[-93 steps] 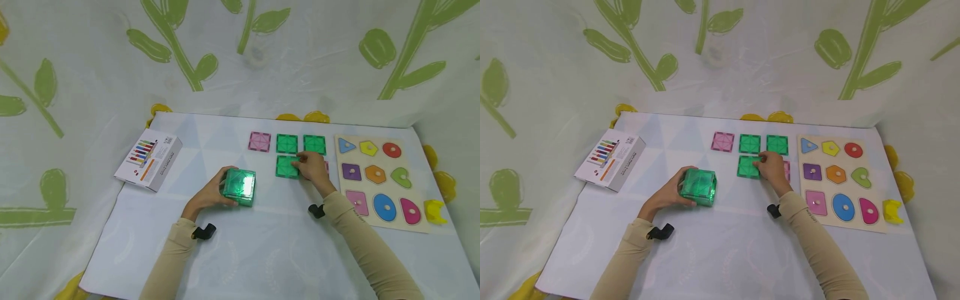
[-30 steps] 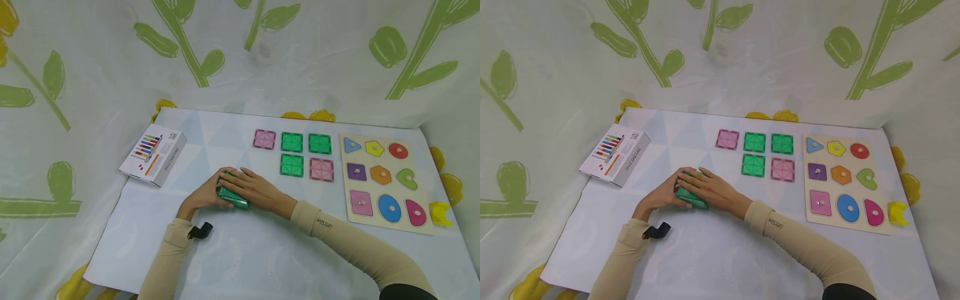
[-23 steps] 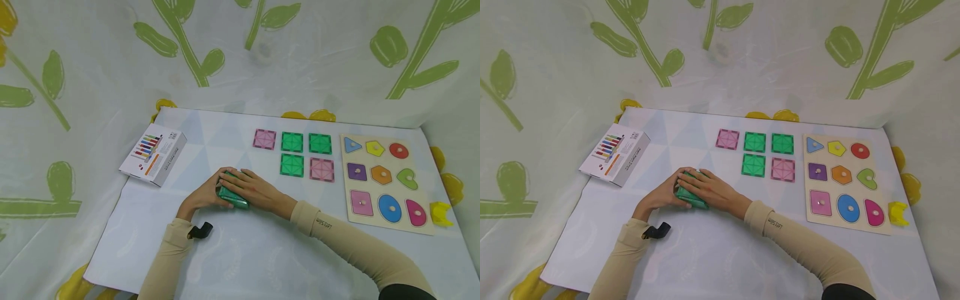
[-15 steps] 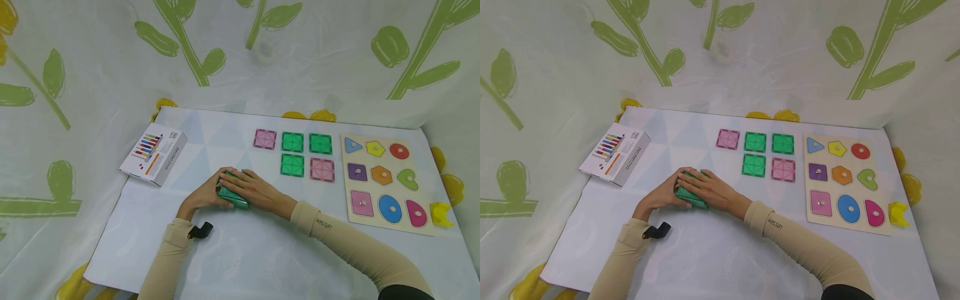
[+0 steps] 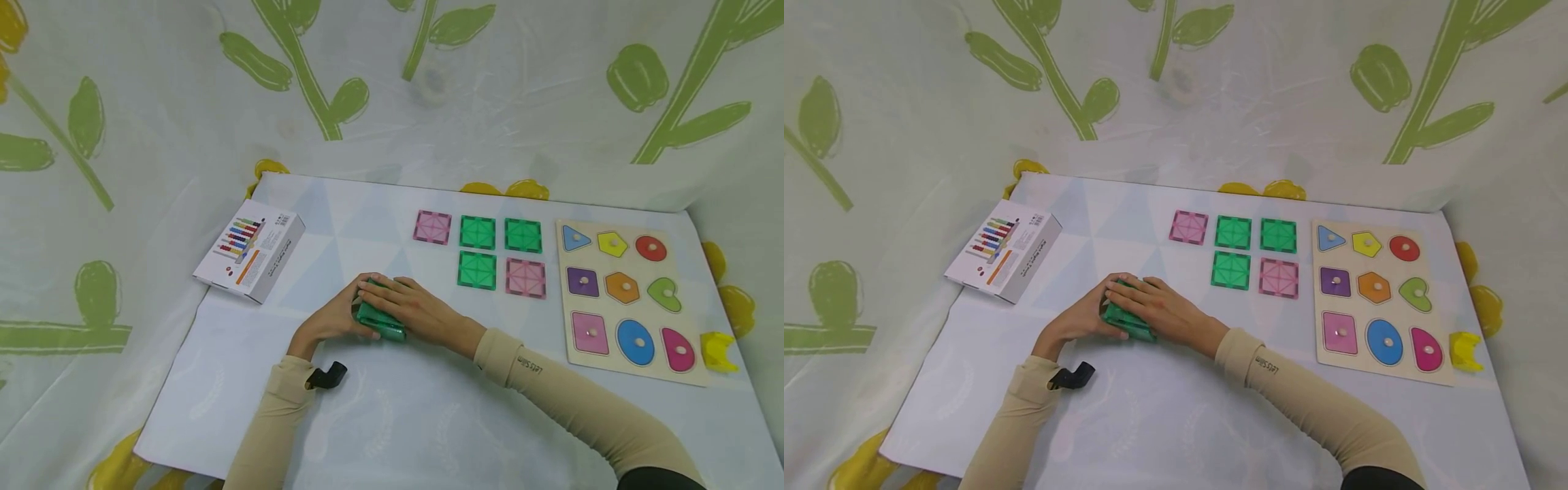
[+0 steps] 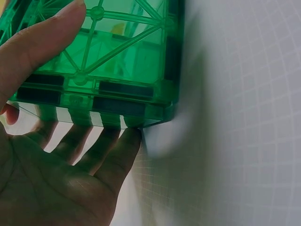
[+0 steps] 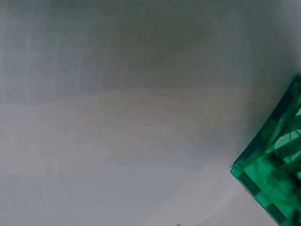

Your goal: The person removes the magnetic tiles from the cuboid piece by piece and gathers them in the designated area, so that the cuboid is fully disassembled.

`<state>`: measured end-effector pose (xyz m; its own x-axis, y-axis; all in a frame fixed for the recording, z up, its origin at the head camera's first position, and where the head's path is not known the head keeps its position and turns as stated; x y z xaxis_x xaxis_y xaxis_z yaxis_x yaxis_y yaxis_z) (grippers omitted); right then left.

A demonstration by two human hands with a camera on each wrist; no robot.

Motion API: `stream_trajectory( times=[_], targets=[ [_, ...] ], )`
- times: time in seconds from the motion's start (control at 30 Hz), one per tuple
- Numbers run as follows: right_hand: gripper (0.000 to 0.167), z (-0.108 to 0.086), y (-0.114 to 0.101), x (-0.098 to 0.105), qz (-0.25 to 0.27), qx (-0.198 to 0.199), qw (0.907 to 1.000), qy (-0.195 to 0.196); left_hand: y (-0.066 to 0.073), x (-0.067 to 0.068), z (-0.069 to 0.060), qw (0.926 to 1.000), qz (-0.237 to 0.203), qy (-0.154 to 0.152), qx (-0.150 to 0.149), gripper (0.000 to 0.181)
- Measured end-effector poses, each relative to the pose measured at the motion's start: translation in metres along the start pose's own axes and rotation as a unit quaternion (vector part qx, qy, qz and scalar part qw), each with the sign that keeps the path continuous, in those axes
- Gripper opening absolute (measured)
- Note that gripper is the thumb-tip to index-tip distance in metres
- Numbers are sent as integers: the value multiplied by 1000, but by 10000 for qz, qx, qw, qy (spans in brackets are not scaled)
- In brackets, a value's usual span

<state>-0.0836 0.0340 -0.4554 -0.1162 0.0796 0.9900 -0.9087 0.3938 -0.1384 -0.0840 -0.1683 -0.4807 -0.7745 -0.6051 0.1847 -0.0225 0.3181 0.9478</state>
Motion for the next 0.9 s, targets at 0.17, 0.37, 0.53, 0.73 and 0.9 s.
stream_trajectory(
  times=[0.17,0.37,0.53,0.73,0.9],
  targets=[
    [64,1,1,1,469,11,9989,84,0,0,0,10000,-29,-3,54,105],
    [67,2,2,6,1119,17,9931,355,0,0,0,9997,-35,57,225,114],
    [71,3,6,13,1754,-180,9829,526,-1,-1,-1,9982,-173,156,558,123],
    [59,0,18,25,2631,-898,9582,679,1,0,0,9989,-36,164,439,107],
    [52,-7,34,29,3001,-1408,9393,886,2,0,0,9995,-111,118,271,105]
  ],
)
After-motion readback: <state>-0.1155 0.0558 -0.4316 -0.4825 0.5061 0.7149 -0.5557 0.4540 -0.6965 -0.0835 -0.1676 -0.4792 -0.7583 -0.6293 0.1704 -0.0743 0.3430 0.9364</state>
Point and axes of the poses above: each hand's wrist, its own z-axis towards the middle knuckle, its own x-axis out of the back of the hand, y = z × x, the point moved 2 cm from there along z, towards the middle knuckle, and after that the axes turned 15 degrees about -y, right-handed, at the moved point
